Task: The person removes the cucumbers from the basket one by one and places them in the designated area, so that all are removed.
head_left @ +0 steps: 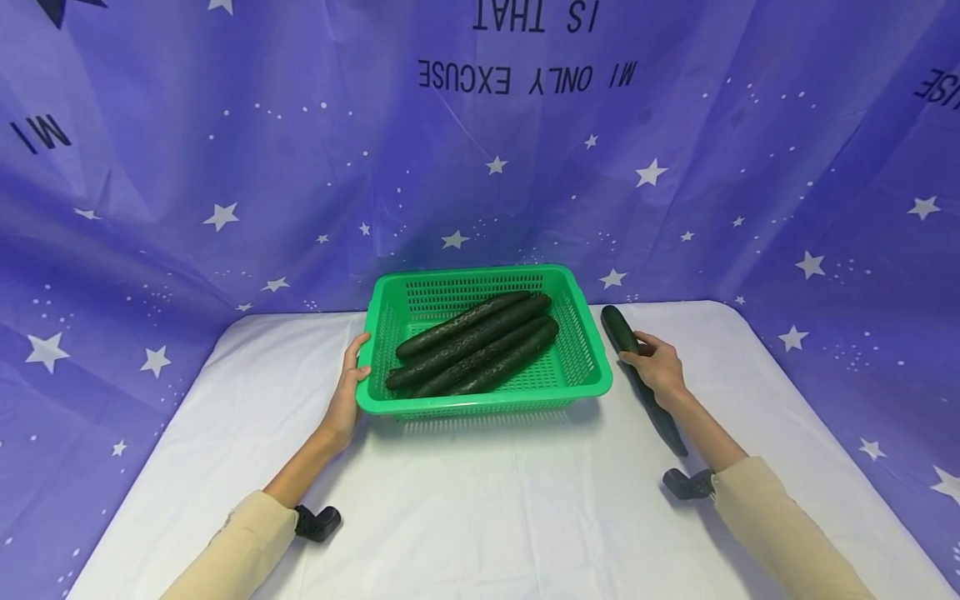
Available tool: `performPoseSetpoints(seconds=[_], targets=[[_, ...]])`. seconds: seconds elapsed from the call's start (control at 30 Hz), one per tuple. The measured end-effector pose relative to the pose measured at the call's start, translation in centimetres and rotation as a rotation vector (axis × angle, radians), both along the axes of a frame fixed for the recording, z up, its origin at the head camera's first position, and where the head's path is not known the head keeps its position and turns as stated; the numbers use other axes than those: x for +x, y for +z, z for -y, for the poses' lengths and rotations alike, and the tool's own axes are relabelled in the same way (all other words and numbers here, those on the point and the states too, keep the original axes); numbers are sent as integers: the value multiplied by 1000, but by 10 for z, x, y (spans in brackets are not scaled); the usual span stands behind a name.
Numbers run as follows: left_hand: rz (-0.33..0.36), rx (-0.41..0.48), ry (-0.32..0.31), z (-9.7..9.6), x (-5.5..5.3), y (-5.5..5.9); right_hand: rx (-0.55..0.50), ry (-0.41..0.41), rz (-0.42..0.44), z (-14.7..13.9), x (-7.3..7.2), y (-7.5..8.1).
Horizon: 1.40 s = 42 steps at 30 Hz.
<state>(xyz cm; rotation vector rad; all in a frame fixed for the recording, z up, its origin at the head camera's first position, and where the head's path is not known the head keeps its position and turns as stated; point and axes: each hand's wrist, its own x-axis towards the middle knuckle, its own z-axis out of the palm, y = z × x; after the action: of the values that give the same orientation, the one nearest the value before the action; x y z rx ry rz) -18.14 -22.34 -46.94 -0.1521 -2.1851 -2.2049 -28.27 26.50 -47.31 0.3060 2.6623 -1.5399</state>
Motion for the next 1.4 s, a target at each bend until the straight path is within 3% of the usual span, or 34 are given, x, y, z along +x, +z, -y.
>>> performPoseSetpoints(seconds=[0.3,0.63,0.77,0.93,1.1,1.23,1.3,1.4], targets=[[-4,9,-1,0,-1,0,148,127,-68,-1,1,1],[-18,0,12,1,-3,-1,198,204,-57,-2,-1,10],[-20,-5,8,1,-3,-1,173,201,-63,-1,3,17],[-5,2,6,0,-3,-1,53,229,-209,8,10,34],[-1,8,3,0,-1,0,-80,350,-360,32,13,56],[-3,16,-2,0,-1,0,-126,460,-463,57,16,71],[-4,17,-3,0,-1,0,-141,535,-474,69,17,75],[-4,10,-4,1,-1,0,-116,668,-414,86,14,77]])
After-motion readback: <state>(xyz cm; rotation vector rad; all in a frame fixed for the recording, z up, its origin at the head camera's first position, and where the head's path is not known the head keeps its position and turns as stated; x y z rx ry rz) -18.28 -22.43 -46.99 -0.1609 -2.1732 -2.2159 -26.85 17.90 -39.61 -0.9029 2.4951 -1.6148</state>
